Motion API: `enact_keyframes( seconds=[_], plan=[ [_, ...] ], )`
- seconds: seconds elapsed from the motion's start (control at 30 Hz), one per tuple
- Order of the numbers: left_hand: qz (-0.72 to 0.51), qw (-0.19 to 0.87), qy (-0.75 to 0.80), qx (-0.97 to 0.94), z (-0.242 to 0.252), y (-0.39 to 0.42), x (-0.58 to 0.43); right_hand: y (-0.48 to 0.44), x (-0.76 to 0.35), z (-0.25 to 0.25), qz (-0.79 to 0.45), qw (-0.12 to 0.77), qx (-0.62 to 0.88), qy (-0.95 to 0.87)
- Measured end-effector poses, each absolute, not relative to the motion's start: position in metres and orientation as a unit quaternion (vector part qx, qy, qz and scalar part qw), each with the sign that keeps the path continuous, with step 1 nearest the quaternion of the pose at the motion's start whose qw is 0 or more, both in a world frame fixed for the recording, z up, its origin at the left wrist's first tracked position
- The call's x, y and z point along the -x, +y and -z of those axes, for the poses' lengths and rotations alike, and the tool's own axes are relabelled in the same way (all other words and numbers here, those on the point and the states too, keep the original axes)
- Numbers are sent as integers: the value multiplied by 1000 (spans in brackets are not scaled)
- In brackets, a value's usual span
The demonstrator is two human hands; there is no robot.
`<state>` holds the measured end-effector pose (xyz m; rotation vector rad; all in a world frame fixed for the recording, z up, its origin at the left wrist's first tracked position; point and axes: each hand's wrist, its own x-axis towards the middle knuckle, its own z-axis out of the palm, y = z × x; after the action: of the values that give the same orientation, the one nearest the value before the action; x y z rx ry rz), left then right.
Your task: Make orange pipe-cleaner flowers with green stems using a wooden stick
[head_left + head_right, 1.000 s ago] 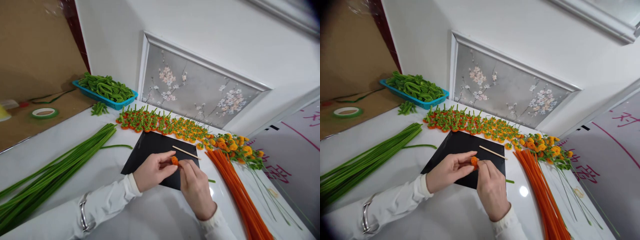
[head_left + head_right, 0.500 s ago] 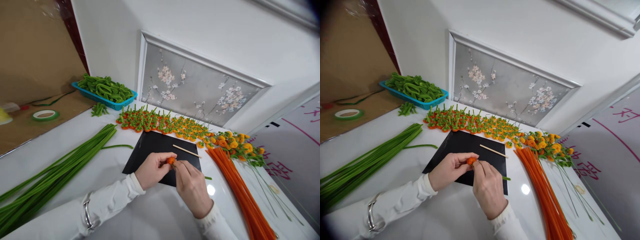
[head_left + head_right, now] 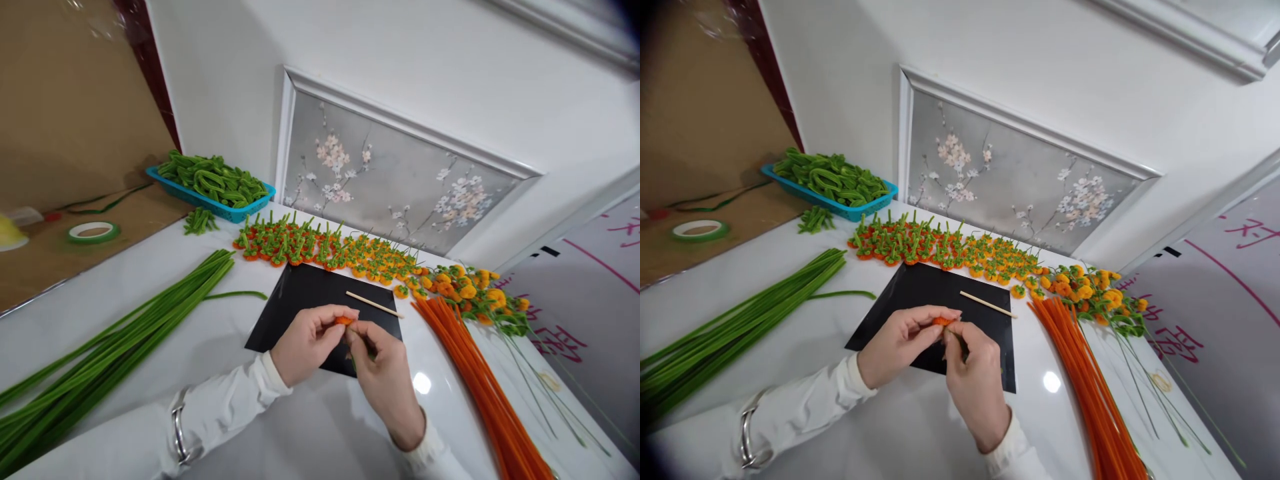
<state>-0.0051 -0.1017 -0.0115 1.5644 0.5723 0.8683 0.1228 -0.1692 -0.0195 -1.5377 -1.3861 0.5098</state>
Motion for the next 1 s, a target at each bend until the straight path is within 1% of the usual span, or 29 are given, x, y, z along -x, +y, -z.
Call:
enact_keyframes(
  seconds=[0.07,0.23,0.3,0.37,0.5,0.53,0.6,0.7,0.87,0.93,1.0],
  plan=[
    [-373,581,252,-678,12,-101,5,-170,-123,18,-229,484,632,-561],
    [-378,551,238,-705,9,-101,8,-168,-127,11,-375,504,597,-499],
    [-380,530,238,-720,9,-100,9,-167,-129,10,-389,493,591,-507],
    [-378,491,239,-748,11,-98,10,-167,-132,11,-346,465,608,-542],
    [-370,373,195,-828,18,-95,12,-170,-135,10,-181,382,648,-634],
    [-360,350,180,-846,19,-95,12,-171,-136,9,-166,362,650,-648],
    [-334,327,165,-868,19,-93,13,-172,-140,5,-192,326,646,-663],
    [-299,349,182,-869,15,-88,15,-173,-149,2,-258,304,639,-658],
    [-242,430,197,-847,11,-81,18,-172,-153,5,-192,333,634,-671],
    [-239,467,185,-831,12,-81,18,-170,-149,8,-179,329,616,-693],
    [-257,528,179,-789,13,-81,15,-167,-146,11,-171,334,605,-702]
  ],
)
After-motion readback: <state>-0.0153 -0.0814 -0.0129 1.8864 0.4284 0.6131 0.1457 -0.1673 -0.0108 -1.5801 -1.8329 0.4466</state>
